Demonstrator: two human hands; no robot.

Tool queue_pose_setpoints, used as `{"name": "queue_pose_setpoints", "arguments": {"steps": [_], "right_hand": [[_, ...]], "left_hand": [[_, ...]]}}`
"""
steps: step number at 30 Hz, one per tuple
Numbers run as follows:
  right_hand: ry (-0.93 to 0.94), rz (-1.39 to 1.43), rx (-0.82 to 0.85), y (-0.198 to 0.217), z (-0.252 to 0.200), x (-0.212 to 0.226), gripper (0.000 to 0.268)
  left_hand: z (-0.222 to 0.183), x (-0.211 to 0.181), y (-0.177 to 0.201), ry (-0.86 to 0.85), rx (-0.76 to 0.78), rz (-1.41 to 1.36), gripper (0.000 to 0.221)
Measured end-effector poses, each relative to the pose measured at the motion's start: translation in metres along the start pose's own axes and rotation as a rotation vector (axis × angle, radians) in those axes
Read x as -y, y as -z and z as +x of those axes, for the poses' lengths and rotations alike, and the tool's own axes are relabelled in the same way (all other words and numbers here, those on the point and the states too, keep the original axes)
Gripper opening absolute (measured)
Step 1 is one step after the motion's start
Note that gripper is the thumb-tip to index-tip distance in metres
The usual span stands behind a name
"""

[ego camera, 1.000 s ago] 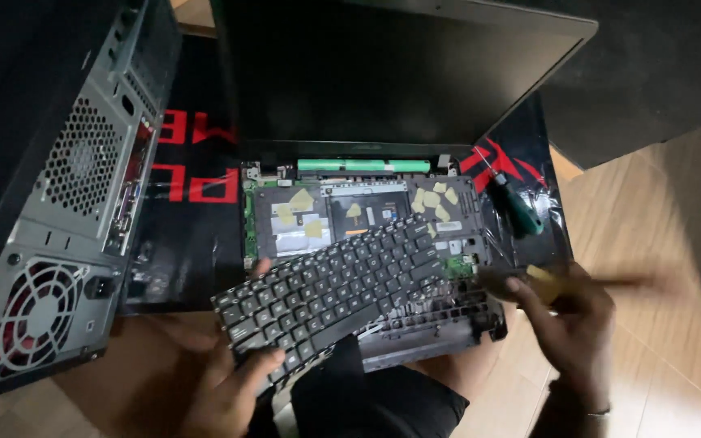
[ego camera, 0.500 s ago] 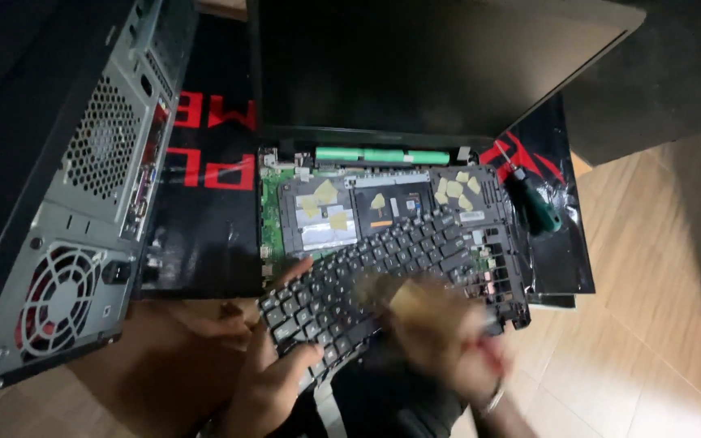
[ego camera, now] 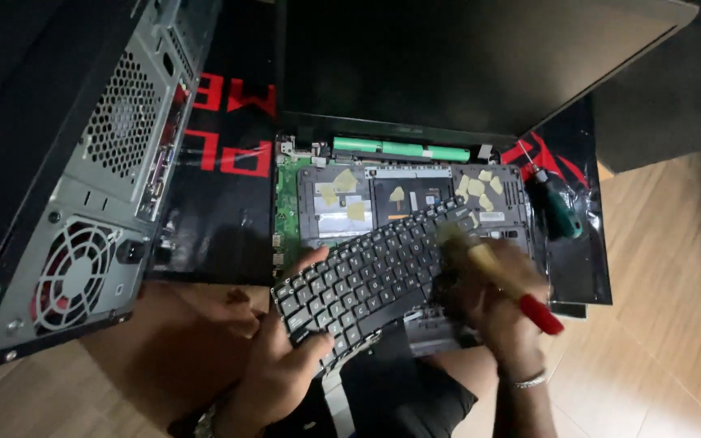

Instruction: Cleaning a laptop keyboard and the internal chassis of a disassembled laptop using a paintbrush.

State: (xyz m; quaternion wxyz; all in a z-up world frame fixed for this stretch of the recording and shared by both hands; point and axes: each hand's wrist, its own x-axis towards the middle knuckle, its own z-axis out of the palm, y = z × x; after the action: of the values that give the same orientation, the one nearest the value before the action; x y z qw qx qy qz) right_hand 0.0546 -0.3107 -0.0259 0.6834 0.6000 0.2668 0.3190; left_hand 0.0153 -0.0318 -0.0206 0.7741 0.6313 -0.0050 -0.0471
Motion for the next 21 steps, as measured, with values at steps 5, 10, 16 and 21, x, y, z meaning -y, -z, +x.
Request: {"name": "queue_pose_setpoints", "arguments": {"steps": [5, 10, 16, 21], "right_hand": [[-0.984, 2.054, 0.868, 0.035, 0.026, 0.004, 0.046], [-0.438, 2.254, 0.064, 0.038, 0.001, 0.031, 0.028], [-0.802, 1.597, 0.040, 0.000, 0.017, 0.002, 0.024], [-0.583, 2.475, 0.507, 0.077, 0.053, -0.026, 0.020]], "left_hand": [[-0.018, 0.048, 0.002, -0.432, -0.041, 0.689, 0.051], [0.004, -0.004, -0.002, 0.094, 0.017, -0.215, 0.082], [-0.034, 0.067, 0.015, 0.155, 0.026, 0.434, 0.059], [0.014, 0.009, -0.008, 0.267, -0.097, -0.270, 0.084]]}}
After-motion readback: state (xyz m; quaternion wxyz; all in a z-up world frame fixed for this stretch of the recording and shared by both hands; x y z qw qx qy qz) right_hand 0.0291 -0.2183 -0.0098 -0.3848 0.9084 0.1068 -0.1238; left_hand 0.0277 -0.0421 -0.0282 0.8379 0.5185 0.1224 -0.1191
